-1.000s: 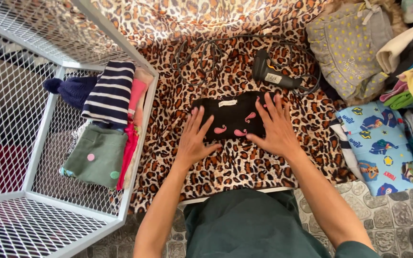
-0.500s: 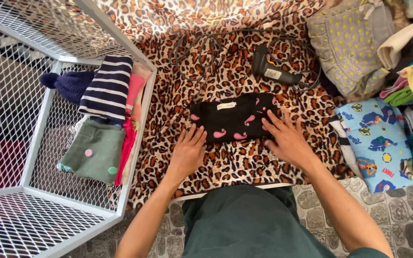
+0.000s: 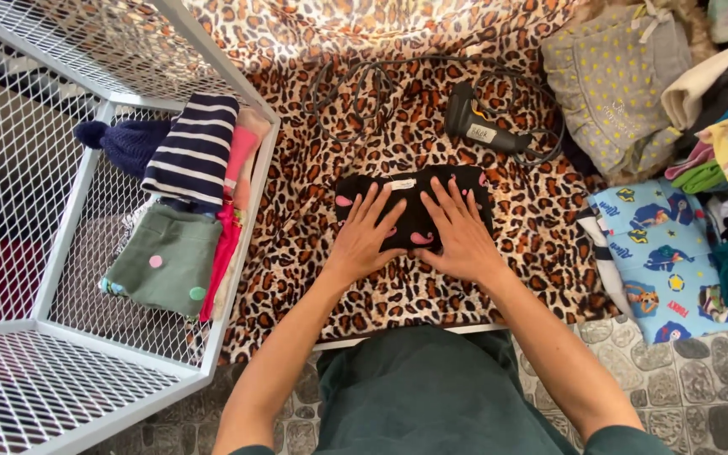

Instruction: Folding and organizing various items of clothing on a sorting table.

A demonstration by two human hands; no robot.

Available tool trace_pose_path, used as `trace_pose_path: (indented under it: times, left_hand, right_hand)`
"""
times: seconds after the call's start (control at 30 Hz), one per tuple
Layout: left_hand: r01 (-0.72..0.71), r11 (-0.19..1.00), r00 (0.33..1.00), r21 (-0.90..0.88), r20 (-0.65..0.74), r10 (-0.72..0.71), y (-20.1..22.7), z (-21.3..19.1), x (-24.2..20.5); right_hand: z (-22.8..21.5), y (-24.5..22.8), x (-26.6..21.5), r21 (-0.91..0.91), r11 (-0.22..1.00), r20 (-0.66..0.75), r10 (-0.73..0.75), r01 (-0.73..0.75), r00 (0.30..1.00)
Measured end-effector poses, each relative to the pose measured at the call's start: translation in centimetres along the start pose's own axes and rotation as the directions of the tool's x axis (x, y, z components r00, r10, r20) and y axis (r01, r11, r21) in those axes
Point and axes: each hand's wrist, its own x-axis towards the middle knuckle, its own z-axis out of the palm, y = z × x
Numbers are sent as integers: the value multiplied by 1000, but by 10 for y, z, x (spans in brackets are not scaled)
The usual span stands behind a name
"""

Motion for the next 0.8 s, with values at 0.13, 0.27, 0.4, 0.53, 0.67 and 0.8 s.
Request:
trace_pose_path:
  times: [0.13,0.27,0.4,0.53,0.67,0.8]
  left_hand:
    - [-47,990,986,130,-153,66,-12,19,-4]
    - [18,989,998,148,60,-28,-9,-11,22]
    - [240,969,930,-64,301,-211,-3,-84,22]
    - [490,871,849,-45,251,-465,-1,-194,-12]
    - [694,647,704,317,-490,-515,18,-263,-99]
    - [847,386,528,366,-660,-534,16,-271,-163]
  right_hand:
    - [19,22,-9,-93,996,-143,-6,-7,990]
    - [-24,25,17,-239,971,-43,-12,2,999]
    - [-72,8,54,-181,983,198,44,-8,979]
    - [-115,-75,127,-179,968,252,-125,174,959]
    - [-125,-201,197,-165,637,-263,-764,753,589]
    - [-76,-298,238,-182,350,-481,-847,919,227]
